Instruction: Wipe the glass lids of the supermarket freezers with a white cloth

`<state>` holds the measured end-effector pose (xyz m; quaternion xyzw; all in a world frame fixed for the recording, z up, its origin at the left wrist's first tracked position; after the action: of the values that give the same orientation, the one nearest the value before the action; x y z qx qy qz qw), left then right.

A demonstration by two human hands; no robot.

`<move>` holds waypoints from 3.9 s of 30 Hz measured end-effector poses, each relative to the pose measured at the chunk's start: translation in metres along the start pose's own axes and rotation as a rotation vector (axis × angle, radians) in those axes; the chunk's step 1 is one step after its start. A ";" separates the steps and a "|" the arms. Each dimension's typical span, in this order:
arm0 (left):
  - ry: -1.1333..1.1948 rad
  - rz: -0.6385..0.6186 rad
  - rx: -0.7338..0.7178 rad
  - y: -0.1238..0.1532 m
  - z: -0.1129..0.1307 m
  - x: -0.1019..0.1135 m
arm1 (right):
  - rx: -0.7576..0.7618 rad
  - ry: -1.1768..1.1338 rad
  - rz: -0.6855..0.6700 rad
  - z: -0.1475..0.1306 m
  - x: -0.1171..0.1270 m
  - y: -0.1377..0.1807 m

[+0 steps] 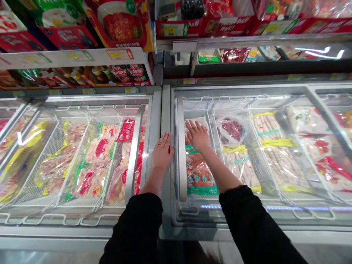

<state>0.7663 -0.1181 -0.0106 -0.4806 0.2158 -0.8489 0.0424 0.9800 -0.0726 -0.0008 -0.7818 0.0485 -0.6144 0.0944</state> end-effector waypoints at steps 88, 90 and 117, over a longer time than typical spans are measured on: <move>-0.151 -0.061 0.098 -0.152 -0.005 -0.053 | 0.061 0.044 -0.005 0.039 -0.013 -0.091; -0.156 -0.077 0.106 -0.153 -0.004 -0.052 | 0.086 0.037 -0.007 0.047 -0.009 -0.078; -0.160 -0.101 0.108 -0.154 0.002 -0.047 | -0.071 0.106 -0.073 0.036 -0.029 -0.178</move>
<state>0.8138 0.0337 0.0152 -0.5540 0.1409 -0.8194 0.0424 1.0010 0.1105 -0.0001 -0.7524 0.0465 -0.6558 0.0414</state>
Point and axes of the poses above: each hand's wrist, its own y-axis away from the middle knuckle, its own x-axis out of the back of the hand, z = x × y, the point moved 1 cm from there along -y, towards the middle knuckle, and after that the axes turned 13 degrees about z, right-handed, at the moved point
